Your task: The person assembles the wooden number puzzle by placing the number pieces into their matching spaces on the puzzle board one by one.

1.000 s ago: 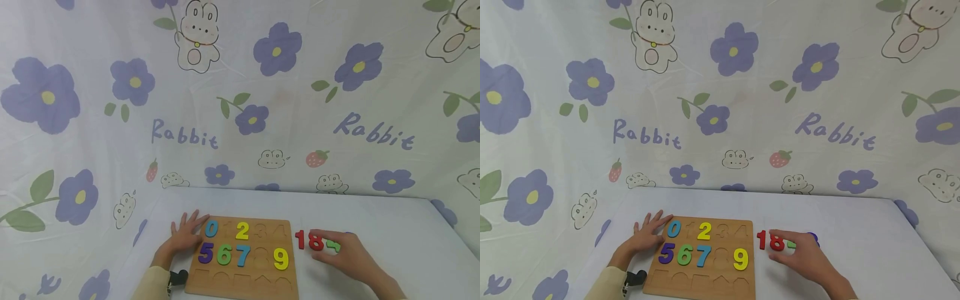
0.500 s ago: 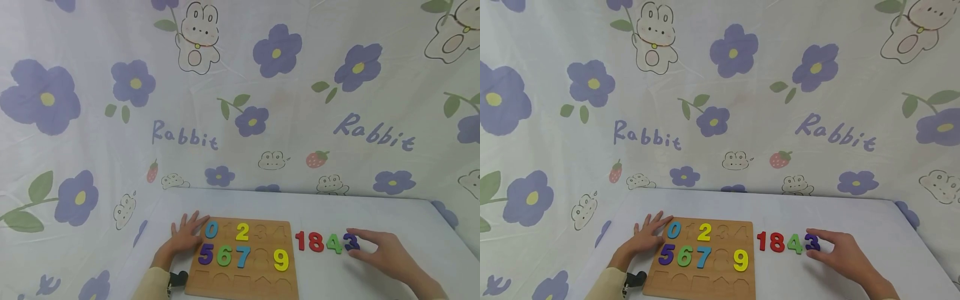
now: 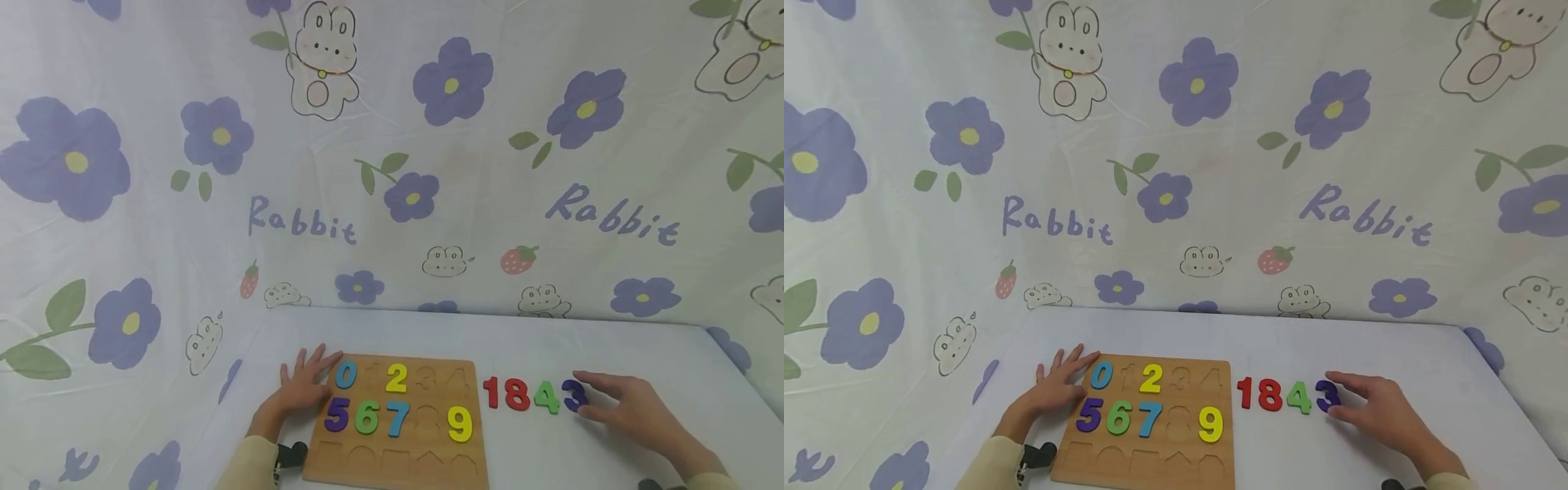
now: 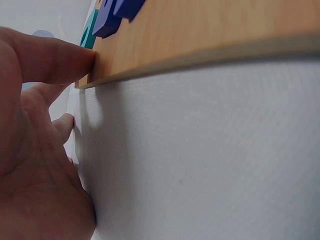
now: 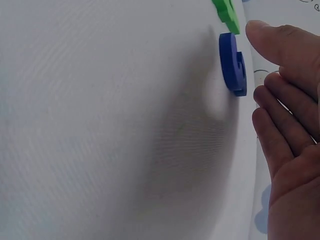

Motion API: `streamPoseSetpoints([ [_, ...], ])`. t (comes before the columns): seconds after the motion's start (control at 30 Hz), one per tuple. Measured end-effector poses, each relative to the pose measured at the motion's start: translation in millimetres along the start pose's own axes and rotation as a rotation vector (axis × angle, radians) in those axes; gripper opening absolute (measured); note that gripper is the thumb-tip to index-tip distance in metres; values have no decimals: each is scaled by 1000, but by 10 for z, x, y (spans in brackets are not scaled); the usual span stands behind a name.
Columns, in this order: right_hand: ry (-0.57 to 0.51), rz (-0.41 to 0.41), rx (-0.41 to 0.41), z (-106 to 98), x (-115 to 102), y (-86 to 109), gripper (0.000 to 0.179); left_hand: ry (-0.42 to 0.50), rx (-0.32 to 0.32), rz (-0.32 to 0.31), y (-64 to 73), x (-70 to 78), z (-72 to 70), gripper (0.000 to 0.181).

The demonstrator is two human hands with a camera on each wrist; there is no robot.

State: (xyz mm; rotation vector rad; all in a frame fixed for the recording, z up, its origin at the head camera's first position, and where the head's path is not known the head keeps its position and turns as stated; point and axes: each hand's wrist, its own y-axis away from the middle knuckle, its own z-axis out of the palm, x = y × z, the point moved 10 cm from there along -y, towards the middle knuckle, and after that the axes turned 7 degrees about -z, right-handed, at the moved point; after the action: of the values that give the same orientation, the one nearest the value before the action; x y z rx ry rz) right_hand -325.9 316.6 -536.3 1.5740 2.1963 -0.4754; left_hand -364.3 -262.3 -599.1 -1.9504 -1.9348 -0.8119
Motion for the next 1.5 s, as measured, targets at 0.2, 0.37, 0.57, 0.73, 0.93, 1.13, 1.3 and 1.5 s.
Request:
streamPoseSetpoints([
  [0.2, -42, 14, 7, 110, 101, -45, 66, 4, 0, -1, -44, -41, 17, 80],
  [0.37, -34, 50, 4, 169, 194, -38, 68, 1, -6, -7, -56, -68, 41, 80],
  [0.57, -19, 43, 32, 168, 206, -27, 64, 6, -4, -5, -22, -31, 23, 80],
  [0.73, -21, 47, 44, 137, 122, -21, 65, -4, -2, -2, -21, -32, 21, 80],
  [0.93, -54, 31, 107, 46, -261, -37, 64, -13, 6, -1, -50, -69, 40, 79],
  [1.13, -115, 35, 156, 74, -683, -108, 63, -4, 8, -1, -67, -87, 49, 80],
  [1.3, -159, -1, 189, 135, -998, -190, 62, 0, 3, 1, -69, -88, 47, 80],
  [1.5, -174, -47, 208, 183, -1301, -340, 60, 12, 5, 13, -42, -60, 19, 80],
])
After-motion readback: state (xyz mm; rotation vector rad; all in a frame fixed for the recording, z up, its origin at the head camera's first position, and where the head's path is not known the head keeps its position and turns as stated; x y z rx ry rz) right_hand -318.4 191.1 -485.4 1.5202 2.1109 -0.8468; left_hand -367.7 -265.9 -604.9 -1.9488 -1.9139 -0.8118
